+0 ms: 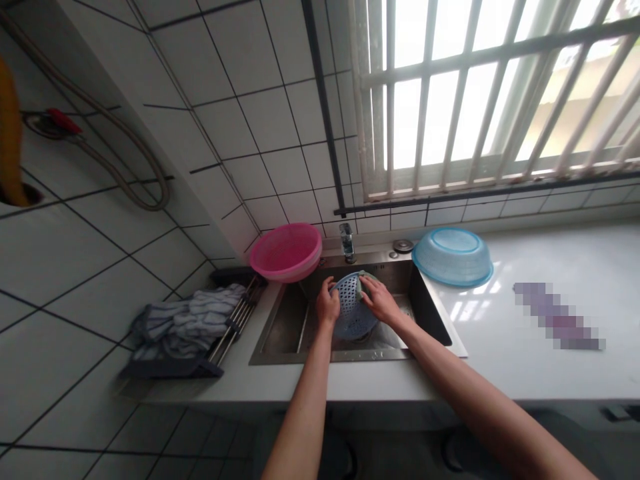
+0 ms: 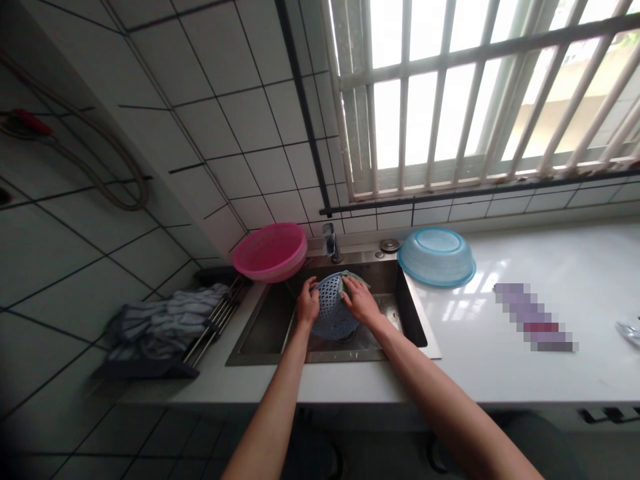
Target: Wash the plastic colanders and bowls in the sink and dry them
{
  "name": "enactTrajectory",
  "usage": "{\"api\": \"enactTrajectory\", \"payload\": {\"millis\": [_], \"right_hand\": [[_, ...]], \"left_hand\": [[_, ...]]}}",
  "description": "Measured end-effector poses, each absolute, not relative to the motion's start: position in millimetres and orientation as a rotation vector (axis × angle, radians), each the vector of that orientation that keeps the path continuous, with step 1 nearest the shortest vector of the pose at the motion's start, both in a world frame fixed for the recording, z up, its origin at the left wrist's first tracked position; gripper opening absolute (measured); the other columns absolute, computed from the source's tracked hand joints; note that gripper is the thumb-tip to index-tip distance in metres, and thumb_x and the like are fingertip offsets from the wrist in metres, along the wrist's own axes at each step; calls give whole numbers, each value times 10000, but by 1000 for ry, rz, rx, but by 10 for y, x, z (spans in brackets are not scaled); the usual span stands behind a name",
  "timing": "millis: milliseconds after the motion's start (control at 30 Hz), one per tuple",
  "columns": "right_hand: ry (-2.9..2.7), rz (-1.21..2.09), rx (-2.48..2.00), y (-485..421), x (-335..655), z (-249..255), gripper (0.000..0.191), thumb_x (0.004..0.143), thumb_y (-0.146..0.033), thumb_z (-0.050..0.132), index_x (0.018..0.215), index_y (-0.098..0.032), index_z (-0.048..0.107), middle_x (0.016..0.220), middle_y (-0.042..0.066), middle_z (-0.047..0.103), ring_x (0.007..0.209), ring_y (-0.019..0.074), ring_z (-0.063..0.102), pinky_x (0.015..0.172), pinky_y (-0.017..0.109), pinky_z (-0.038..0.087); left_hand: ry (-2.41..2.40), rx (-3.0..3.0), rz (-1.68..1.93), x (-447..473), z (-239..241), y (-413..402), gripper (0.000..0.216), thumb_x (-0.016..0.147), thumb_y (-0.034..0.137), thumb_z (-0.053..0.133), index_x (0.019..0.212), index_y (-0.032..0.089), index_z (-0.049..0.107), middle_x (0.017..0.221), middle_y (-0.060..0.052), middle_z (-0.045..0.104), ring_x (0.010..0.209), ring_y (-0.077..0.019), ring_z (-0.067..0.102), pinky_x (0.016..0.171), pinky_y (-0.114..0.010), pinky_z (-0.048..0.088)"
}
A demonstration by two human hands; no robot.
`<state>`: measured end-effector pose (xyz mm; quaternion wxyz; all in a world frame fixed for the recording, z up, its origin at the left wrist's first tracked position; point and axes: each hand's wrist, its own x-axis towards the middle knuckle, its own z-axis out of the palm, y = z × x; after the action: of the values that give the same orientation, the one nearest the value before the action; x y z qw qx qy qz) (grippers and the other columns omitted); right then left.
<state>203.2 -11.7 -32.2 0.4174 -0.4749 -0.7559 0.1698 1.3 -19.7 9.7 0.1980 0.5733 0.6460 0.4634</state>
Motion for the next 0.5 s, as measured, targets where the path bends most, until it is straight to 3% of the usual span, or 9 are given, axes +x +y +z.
{"api": "enactTrajectory", "payload": {"millis": [67, 200, 333, 500], "right_hand": [[-1930, 395, -1173, -176, 1981, -276, 541, 1040, -336, 546, 1561, -190, 534, 1574, 160, 549, 1481, 312, 501, 1238, 539, 407], [-2100, 323, -979, -355, 1883, -112, 519, 1041, -292, 564, 1556, -231, 546, 1600, 115, 530, 1541, 300, 421, 1265, 531, 382], [-2291, 263, -733, -493, 1794, 53, 464, 1037, -261, 583, 1496, -327, 611, 1581, 23, 560, 1572, 293, 367, 1302, 546, 310], [-2098, 391, -830, -345, 1933, 72, 468, 1066, -313, 522, 1530, -316, 577, 1551, 31, 592, 1529, 273, 436, 1280, 521, 352]], "left_hand": [[1934, 1542, 1094, 12, 168, -234, 388, 997, 412, 461, 1140, 214, 762, 1119, -145, 786, 1072, -322, 712, 925, -384, 485], [2032, 1436, 876, -17, 258, -249, 742, 991, 735, 298, 766, 204, 765, 891, -189, 788, 931, -368, 740, 799, -387, 485], [2013, 1396, 910, -41, 276, -232, 769, 974, 769, 284, 697, 205, 727, 896, -205, 788, 911, -361, 742, 756, -371, 479], [2026, 1355, 977, -59, 241, -219, 741, 943, 793, 341, 682, 207, 710, 824, -173, 770, 860, -338, 731, 709, -352, 465]]}}
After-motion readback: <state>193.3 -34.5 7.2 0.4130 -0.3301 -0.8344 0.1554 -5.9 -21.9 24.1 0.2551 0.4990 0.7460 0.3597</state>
